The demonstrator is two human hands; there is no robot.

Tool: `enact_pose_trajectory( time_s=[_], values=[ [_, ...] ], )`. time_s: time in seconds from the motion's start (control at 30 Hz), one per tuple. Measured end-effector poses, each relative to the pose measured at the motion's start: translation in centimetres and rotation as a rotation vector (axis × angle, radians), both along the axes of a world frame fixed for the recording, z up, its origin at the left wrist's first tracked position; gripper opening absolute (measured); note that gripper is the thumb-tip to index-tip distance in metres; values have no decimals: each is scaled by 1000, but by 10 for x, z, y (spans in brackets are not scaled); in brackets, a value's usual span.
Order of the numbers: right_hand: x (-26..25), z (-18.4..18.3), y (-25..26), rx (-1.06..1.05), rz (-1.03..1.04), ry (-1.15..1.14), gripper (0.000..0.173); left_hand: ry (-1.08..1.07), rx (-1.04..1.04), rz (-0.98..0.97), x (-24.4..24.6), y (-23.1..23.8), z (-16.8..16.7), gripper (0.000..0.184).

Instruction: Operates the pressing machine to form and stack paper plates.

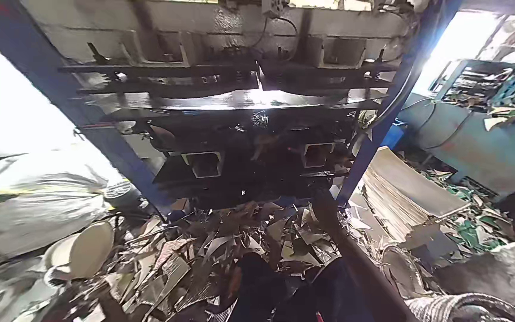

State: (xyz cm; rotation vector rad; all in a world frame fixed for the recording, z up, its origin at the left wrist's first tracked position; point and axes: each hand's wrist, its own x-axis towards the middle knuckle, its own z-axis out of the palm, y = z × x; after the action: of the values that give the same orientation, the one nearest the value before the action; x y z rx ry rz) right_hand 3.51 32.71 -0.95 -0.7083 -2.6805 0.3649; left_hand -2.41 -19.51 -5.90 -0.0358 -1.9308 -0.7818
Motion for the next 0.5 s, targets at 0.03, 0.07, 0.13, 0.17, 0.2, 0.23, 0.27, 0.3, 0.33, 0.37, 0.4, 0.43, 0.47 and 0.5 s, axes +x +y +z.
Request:
enact_pose_trajectory(
  time_s=[0.03,0.07,0.13,0.17,0.2,0.23,0.27,0.3,0.33,0.37,0.4,0.43,0.47,0.5],
  values=[
    [-8,-1,3,25,-16,-1,40,-2,-12,-50,-1,8,6,49],
    [-14,-3,7,49,-21,2,42,19,-25,-86,-2,19,11,42],
    [-25,-11,17,94,-42,13,46,-32,-44,-140,-4,34,14,34],
    [-31,-15,20,103,-55,15,47,-74,-37,-167,-4,40,15,32],
    [-35,-16,21,87,-56,-6,48,-120,-20,-214,-1,49,19,32],
    [-40,-16,22,85,-35,-8,47,-180,4,-276,3,58,26,32],
    [-45,-18,23,86,-1,-17,48,-218,23,-324,4,66,29,33],
    [-51,-18,23,95,46,-2,48,-243,36,-364,4,72,31,35],
    [-58,-18,22,111,87,25,47,-263,55,-388,4,78,33,36],
    [-65,-17,22,89,111,41,45,-288,84,-397,4,88,36,36],
    [-70,-14,22,44,123,45,44,-330,104,-411,7,97,38,35],
    [-74,-10,22,-13,134,26,44,-364,89,-422,8,106,39,34],
    [-79,-6,22,-61,140,1,44,-385,45,-438,8,115,40,32],
    [-82,-2,22,-89,146,-41,44,-397,-29,-454,7,123,41,29]
  ],
)
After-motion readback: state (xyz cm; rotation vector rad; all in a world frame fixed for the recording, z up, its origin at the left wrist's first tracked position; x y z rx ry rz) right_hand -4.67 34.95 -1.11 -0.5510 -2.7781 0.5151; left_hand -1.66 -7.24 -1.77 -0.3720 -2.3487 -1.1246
